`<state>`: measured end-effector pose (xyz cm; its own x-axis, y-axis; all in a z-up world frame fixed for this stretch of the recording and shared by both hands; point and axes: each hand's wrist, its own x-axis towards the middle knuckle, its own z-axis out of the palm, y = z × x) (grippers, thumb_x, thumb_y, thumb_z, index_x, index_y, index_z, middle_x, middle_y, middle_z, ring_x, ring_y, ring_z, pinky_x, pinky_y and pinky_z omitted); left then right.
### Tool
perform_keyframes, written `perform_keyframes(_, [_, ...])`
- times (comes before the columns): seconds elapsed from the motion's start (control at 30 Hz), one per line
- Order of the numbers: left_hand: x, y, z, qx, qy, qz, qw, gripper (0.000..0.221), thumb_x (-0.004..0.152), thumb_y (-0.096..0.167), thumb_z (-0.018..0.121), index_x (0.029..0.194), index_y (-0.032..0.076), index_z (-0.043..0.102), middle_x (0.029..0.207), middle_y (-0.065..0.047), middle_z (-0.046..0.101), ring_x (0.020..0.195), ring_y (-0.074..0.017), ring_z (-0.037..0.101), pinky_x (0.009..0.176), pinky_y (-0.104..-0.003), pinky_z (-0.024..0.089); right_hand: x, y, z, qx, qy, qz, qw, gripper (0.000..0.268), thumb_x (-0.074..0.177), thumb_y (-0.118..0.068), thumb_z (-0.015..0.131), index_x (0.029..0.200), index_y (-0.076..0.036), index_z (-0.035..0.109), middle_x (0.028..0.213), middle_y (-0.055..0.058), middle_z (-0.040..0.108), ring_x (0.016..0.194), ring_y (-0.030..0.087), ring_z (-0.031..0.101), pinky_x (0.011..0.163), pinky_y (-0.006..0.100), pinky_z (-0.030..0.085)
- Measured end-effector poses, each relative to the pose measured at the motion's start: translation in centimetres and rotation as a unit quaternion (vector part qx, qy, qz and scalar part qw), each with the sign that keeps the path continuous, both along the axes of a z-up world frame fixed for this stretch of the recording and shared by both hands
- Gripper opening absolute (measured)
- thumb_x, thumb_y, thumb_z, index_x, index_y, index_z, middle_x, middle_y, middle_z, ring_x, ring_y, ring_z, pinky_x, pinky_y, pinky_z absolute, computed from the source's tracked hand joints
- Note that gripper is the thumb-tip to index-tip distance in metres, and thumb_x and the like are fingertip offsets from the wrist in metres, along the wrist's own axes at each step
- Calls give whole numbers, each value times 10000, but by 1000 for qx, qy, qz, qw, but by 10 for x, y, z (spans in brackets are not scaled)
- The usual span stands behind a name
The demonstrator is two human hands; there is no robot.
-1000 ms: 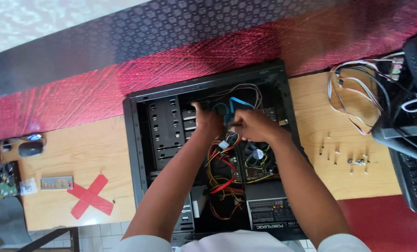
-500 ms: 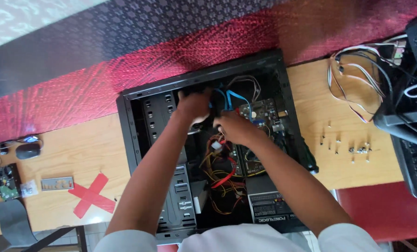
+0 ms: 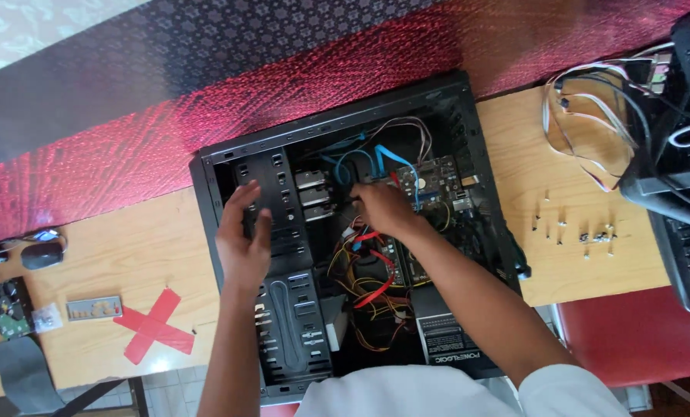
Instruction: Fastening components inside a computer case with a screwdriver and organizing internal wiring.
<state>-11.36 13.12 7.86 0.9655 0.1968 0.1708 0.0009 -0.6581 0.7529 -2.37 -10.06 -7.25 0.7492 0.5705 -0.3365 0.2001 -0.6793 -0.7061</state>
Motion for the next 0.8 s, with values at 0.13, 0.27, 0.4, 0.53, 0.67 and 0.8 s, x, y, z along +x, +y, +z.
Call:
perform_keyframes(0.13, [-4,-13,-18,-2,6,38,999,570,992,379,692,1403,8,554,1546,-274,445,1421,-593,289,1163,-678,268,2,5,-10,11,38,-22,999,223,983,-228,635,1179,-180,730,1059,150,775,1075,392,720,926,531,571])
perform_keyframes(0.27, [3,-38,-35,97,196,30,975,1024,891,778,529,1640,142,244,1711,-212,70,1526,-537,-19,1205,-675,-62,6,4,-10,116,85,-91,985,193,1015,-201,619,1106,-103,758,1010,184,771,1046,422,709,921,526,556])
perform_keyframes(0.4, [6,-42,-45,187,245,1,951,1092,893,857,436,1673,155,135,1712,-215,-60,1523,-518,-134,1173,-677,-156,10,2,-12,147,99,-95,980,207,1008,-207,637,1145,-127,770,1037,153,769,1049,399,703,941,516,545])
perform_keyframes(0.53, [9,-44,-49,250,274,-8,929,1041,922,768,447,1665,125,103,1699,-254,-71,1517,-539,-138,1179,-704,-128,12,0,-11,139,112,-73,981,226,1024,-215,607,1169,-126,756,1073,154,743,1082,388,683,964,517,535])
perform_keyframes(0.67, [8,-44,-54,269,300,-2,915,1036,923,788,393,1667,142,75,1703,-232,-99,1524,-525,-147,1177,-696,-123,12,2,14,84,124,-72,986,199,990,-189,658,1136,-111,769,1042,158,746,1041,385,702,905,517,564])
perform_keyframes(0.8, [9,-47,-54,268,297,-3,916,1045,917,807,376,1664,141,77,1701,-228,-101,1524,-521,-154,1172,-694,-138,13,-4,34,95,132,-64,985,219,1018,-190,629,1172,-112,763,1048,150,755,1021,366,713,879,504,582])
